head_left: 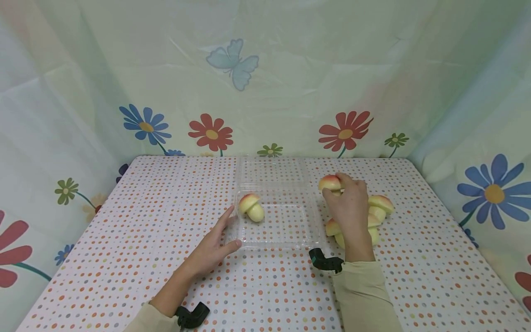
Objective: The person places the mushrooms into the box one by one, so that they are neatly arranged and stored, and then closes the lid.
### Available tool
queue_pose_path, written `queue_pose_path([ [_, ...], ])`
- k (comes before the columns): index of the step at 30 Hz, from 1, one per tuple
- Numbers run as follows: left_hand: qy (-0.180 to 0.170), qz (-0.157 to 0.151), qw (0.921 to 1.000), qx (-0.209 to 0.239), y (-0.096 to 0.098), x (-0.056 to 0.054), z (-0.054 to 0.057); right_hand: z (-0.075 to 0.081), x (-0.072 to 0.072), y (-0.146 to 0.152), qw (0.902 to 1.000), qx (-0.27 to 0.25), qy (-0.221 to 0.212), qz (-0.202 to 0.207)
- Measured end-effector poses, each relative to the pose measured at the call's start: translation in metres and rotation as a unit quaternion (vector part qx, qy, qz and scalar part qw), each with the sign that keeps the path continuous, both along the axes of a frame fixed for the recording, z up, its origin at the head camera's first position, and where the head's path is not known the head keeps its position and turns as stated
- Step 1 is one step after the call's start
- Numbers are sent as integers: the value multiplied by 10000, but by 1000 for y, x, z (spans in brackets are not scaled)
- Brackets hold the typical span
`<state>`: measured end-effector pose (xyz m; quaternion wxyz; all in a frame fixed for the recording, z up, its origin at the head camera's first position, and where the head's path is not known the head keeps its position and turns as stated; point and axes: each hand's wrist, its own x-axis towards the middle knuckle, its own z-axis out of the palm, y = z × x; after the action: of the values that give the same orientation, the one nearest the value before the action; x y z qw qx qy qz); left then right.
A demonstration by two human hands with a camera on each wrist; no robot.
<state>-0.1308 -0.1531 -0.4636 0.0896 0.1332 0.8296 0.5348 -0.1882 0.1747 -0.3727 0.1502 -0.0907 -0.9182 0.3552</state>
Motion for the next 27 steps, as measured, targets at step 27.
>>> queue_pose_path([
  [27,101,-48,9999,-27,-1,0,0,8,7,-17,9993,-203,302,-57],
])
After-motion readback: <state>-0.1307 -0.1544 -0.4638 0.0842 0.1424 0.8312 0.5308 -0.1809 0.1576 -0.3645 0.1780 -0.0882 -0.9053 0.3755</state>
